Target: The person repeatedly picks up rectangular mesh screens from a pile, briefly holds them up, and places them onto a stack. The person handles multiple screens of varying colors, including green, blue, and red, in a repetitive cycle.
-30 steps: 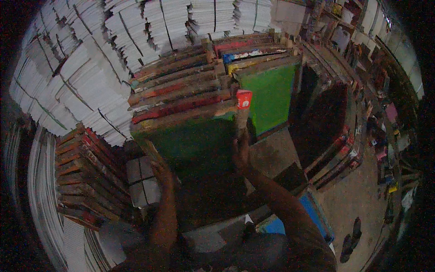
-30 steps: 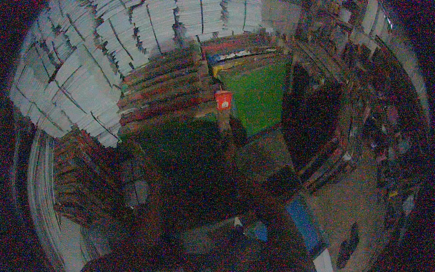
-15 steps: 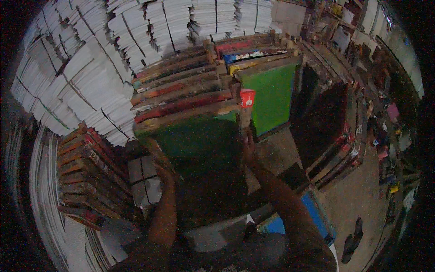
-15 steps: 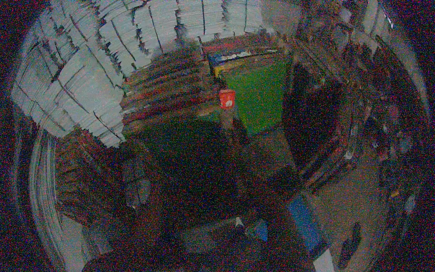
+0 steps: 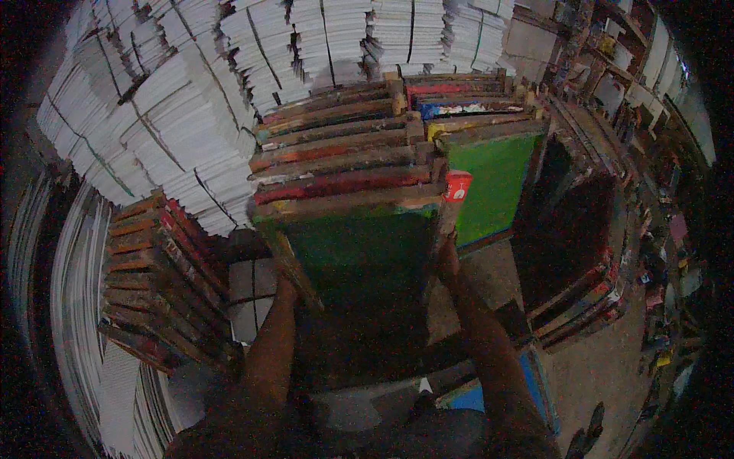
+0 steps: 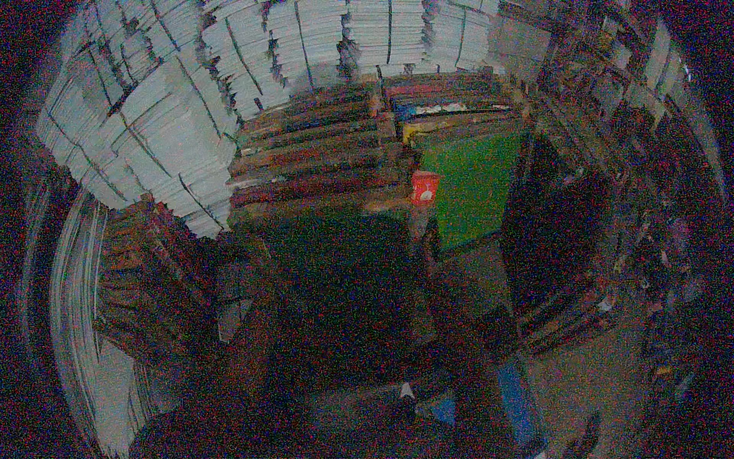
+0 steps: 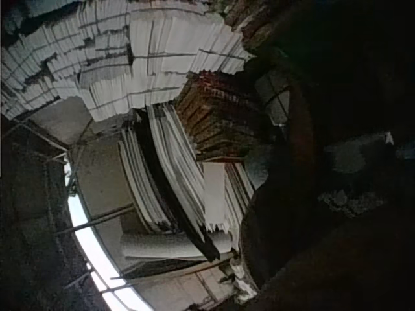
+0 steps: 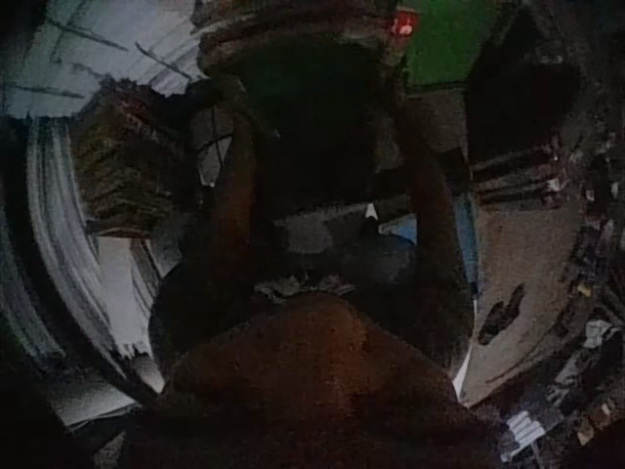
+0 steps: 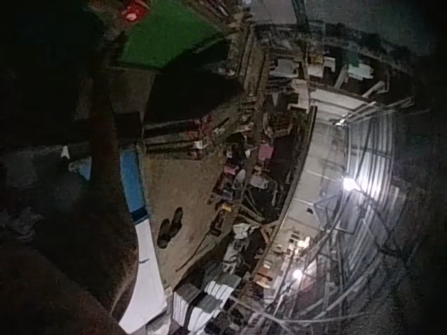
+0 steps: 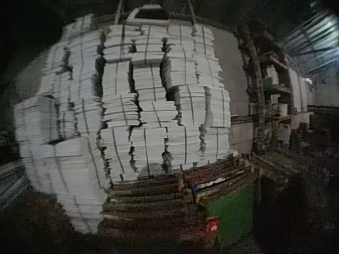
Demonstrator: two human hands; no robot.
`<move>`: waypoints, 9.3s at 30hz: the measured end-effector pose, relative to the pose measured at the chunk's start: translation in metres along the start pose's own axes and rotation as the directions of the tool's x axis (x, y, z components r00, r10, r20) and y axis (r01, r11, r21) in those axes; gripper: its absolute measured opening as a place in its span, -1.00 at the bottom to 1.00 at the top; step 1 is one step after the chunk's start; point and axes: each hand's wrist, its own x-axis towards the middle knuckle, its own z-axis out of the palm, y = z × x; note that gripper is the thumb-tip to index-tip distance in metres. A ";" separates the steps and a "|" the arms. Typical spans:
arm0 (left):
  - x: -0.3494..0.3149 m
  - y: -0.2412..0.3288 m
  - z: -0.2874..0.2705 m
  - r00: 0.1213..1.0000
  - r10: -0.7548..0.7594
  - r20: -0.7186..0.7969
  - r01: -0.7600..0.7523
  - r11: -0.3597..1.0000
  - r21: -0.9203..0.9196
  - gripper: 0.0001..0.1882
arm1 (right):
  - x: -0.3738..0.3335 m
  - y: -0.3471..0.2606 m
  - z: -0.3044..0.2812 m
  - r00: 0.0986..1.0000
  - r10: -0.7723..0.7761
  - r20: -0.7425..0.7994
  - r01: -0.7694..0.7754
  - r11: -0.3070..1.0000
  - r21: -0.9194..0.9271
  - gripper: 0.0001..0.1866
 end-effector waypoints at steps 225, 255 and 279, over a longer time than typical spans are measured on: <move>-0.077 0.692 -0.275 0.419 0.886 -0.197 -0.286 0.335 0.898 -0.06 | -0.059 -0.064 0.751 0.877 -0.250 0.410 0.456 0.703 -0.546 -0.26; -0.223 0.453 0.138 0.034 0.646 0.763 -0.873 -0.353 0.337 -0.68 | -0.087 -0.195 0.597 0.708 -0.636 0.307 0.704 0.605 -0.372 -0.37; -0.361 -0.037 0.523 0.247 0.153 0.957 -0.755 0.650 0.092 -0.52 | -0.270 -0.366 -0.172 0.477 -0.333 -0.813 0.094 0.940 -0.329 -0.38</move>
